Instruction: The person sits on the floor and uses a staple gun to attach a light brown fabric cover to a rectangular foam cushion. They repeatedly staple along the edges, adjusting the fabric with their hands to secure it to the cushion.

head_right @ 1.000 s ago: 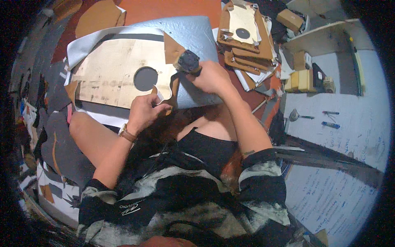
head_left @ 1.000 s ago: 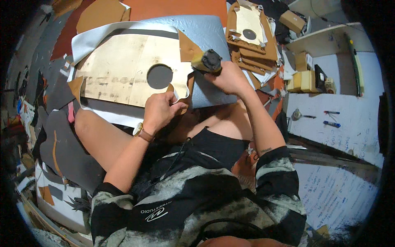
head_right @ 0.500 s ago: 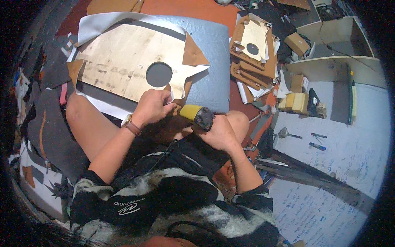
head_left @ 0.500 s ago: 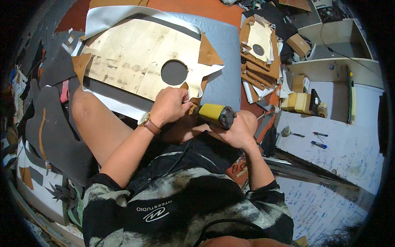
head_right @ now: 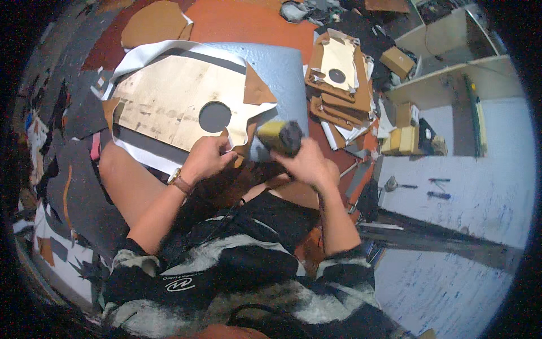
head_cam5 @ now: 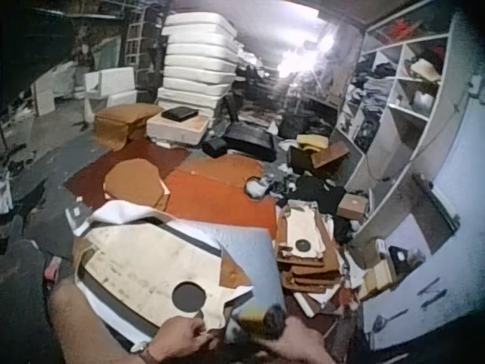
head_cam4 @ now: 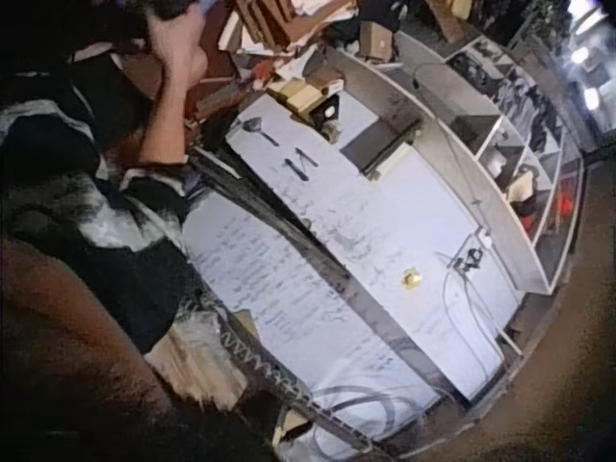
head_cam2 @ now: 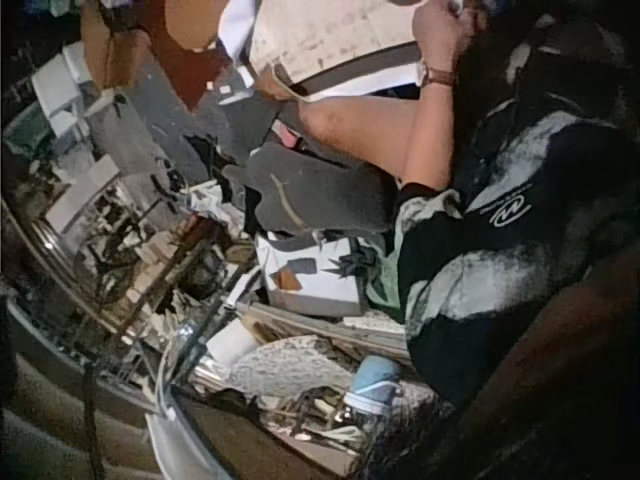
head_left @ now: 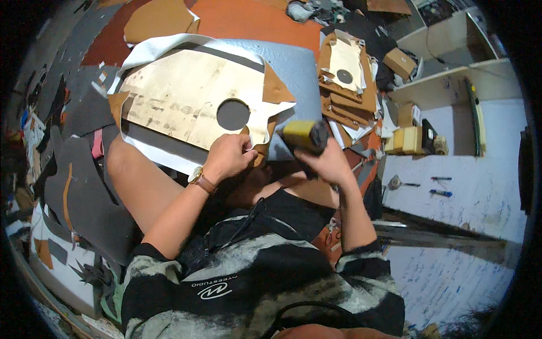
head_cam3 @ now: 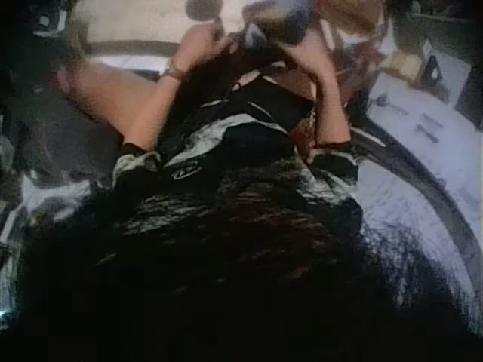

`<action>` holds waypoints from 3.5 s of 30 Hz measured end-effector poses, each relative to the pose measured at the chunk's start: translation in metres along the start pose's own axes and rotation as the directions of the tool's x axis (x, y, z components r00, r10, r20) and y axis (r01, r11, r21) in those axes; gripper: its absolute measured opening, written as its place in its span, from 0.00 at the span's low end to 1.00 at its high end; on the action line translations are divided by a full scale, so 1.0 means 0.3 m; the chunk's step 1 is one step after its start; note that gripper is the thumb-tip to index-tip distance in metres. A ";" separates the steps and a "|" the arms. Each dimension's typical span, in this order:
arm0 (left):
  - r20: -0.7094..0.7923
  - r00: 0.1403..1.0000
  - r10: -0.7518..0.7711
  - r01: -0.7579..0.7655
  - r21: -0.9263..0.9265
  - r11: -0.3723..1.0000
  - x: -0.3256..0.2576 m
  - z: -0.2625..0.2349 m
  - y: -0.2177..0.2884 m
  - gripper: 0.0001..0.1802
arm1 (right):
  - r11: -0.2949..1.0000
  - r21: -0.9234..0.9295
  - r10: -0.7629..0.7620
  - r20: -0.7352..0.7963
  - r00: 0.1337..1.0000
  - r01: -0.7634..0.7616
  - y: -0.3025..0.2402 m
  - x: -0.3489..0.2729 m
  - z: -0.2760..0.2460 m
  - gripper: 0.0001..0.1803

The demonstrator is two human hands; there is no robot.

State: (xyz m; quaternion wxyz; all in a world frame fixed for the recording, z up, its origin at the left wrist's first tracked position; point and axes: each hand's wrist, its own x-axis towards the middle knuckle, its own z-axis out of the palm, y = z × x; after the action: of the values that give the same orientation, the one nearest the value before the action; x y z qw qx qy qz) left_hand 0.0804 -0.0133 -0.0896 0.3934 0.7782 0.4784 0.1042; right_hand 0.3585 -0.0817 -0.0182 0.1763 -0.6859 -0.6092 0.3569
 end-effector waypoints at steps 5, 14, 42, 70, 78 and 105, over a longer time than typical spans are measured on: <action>-0.164 0.973 0.162 -0.116 0.260 0.959 -0.027 0.009 0.091 0.22 | 0.991 -0.062 0.112 -0.044 0.993 -0.115 -0.033 0.218 -0.017 0.25; -0.142 0.962 0.233 -0.163 0.389 0.907 0.024 0.070 0.021 0.15 | 0.960 -0.234 0.153 -0.010 0.988 -0.151 -0.060 0.260 0.019 0.23; -0.180 0.954 0.241 -0.185 0.282 0.941 0.041 0.038 0.008 0.15 | 0.981 -0.151 0.113 -0.049 0.992 -0.119 -0.034 0.184 0.034 0.25; -0.223 0.942 0.252 -0.207 0.206 0.956 0.024 0.061 -0.006 0.14 | 1.000 0.008 -0.015 0.136 0.991 0.014 0.045 -0.094 0.073 0.23; -0.209 0.978 -0.007 -0.018 -0.116 0.993 0.053 0.009 -0.050 0.08 | 0.997 -0.030 -0.059 0.165 0.985 0.065 -0.012 -0.047 0.075 0.23; -0.317 0.945 0.077 -0.122 -0.125 0.985 0.036 0.025 -0.060 0.09 | 0.993 -0.114 0.016 0.197 0.980 0.007 -0.086 -0.075 0.046 0.24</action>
State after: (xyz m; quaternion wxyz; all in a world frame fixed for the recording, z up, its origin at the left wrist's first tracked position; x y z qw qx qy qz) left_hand 0.0780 -0.0041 -0.1098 0.3623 0.7450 0.4857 0.2791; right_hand 0.3305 -0.1011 -0.0039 0.0744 -0.6574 -0.6416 0.3881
